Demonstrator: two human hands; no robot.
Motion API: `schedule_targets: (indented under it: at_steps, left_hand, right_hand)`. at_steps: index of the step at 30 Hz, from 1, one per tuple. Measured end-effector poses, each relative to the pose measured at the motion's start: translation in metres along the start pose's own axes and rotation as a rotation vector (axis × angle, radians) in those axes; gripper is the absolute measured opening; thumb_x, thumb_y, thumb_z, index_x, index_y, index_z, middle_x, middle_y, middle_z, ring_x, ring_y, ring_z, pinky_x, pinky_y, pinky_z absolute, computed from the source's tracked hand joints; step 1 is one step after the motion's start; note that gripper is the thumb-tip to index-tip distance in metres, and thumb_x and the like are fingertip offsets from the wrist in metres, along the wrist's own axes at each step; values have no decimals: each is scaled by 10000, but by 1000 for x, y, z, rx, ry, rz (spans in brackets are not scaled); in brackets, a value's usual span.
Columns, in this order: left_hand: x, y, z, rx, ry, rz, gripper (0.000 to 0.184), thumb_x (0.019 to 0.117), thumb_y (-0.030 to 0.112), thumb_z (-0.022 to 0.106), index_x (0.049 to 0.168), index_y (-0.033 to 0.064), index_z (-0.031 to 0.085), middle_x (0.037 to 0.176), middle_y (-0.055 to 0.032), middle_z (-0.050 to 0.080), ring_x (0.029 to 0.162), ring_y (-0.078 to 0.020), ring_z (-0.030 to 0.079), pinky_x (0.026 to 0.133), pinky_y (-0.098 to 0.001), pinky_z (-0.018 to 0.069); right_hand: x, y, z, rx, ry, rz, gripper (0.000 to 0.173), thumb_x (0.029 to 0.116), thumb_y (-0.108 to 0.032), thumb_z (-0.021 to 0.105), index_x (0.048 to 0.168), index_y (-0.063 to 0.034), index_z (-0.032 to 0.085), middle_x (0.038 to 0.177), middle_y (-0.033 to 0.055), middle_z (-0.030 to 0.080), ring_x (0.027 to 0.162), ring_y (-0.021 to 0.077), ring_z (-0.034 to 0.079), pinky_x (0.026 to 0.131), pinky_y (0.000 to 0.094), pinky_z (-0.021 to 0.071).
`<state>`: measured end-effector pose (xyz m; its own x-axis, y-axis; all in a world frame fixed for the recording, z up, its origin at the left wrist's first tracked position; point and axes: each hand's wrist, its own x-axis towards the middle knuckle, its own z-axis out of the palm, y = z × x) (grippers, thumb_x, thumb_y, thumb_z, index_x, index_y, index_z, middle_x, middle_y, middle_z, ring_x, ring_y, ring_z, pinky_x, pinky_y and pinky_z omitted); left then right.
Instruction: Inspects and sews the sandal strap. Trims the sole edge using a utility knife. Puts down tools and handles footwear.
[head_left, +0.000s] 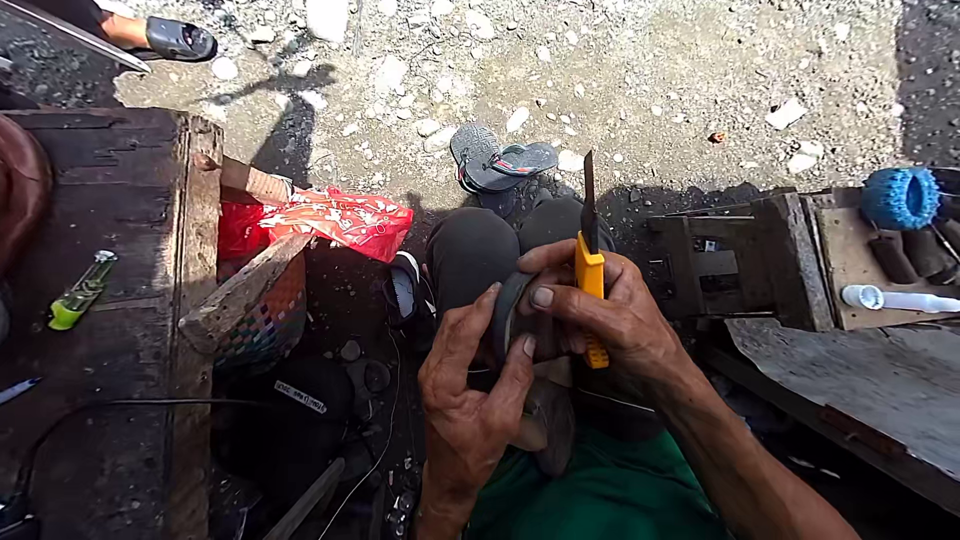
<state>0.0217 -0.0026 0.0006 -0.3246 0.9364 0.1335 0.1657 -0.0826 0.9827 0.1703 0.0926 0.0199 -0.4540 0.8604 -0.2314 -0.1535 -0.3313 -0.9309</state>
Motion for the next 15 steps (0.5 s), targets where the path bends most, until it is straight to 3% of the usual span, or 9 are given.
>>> schedule_targets:
  at_steps: [4, 7, 11, 15]
  left_hand:
    - [1, -6, -11, -4, 25, -80, 465, 870, 15, 695, 1297, -138, 595, 1136, -121, 693, 866, -113, 701, 706, -224, 615]
    - [1, -13, -20, -100, 33, -144, 465, 876, -31, 651, 1314, -156, 556, 1099, -107, 727, 873, -124, 714, 762, -247, 615]
    - [4, -17, -30, -275, -1, -210, 424, 887, -79, 615, 1305, -135, 565, 1092, -128, 729, 957, -183, 724, 870, -324, 614]
    - [5, -18, -32, -300, -22, -219, 416, 895, -62, 625, 1303, -122, 572, 1093, -115, 738, 966, -177, 725, 883, -324, 608]
  right_hand:
    - [-5, 3, -9, -338, 145, -88, 177, 930, -104, 695, 1102, -60, 709, 851, -16, 718, 556, 29, 593, 462, 165, 493]
    - [-8, 14, -15, -499, 166, -117, 200, 927, -175, 712, 1107, -89, 723, 887, -33, 717, 606, 5, 609, 520, 157, 515]
    - [-11, 23, -14, -591, 141, -153, 211, 923, -223, 717, 1103, -115, 741, 882, -52, 709, 699, -10, 628, 611, 164, 534]
    - [-10, 26, -16, -623, 96, -162, 194, 928, -234, 719, 1092, -132, 739, 887, -63, 714, 756, -21, 645, 659, 164, 541]
